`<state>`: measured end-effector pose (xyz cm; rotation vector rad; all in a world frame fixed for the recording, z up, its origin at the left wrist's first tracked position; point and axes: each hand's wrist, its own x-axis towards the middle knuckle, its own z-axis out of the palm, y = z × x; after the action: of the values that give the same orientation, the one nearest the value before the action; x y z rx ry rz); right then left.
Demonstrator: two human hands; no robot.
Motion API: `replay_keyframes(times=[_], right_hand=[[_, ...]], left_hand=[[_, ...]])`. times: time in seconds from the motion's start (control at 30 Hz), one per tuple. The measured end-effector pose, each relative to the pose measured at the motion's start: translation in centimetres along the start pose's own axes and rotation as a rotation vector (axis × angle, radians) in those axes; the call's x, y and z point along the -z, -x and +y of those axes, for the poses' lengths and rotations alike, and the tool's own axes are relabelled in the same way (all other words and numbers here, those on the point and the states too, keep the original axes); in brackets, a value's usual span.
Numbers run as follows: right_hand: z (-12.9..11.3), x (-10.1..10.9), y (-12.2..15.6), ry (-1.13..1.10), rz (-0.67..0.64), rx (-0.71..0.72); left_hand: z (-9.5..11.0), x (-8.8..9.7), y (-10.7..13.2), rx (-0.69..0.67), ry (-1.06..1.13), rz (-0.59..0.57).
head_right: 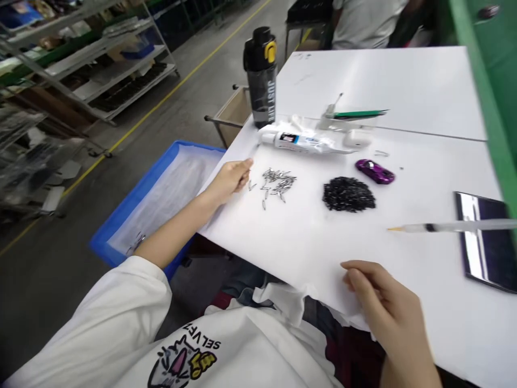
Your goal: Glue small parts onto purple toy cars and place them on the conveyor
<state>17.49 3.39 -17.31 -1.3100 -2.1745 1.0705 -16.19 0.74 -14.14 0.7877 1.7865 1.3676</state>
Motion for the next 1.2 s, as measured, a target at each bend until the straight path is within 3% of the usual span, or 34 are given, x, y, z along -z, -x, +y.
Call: replay_keyframes(times=[0.1, 0.23, 0.67, 0.9, 1.0, 1.2], right_hand=[[-1.0, -0.2, 0.0, -0.099, 0.006, -0.048], [-2.1, -0.3, 0.2, -0.168, 0.022, -0.037], [-1.7, -0.1, 0.3, -0.16, 0.001, 0.014], [-1.7, -0.2, 0.3, -0.155, 0.004, -0.019], [-1.9, -0.3, 0.3, -0.157, 0.013, -0.031], [-2.4, -0.3, 0.4, -0.182, 0.023, -0.067]], left_hand=[[0.1, -4.2, -2.1, -0.1, -0.123, -0.124], [-0.3, -5.9, -3.9, -0.209, -0.291, -0.156], [0.1, -3.6, -3.9, -0.516, -0.622, -0.274], [0.2, -2.8, -2.1, -0.702, -0.896, -0.507], [0.0, -2.5, -1.8, -0.739, -1.031, -0.575], [-0.2, -2.8, -2.0, -0.696, -1.353, -0.604]])
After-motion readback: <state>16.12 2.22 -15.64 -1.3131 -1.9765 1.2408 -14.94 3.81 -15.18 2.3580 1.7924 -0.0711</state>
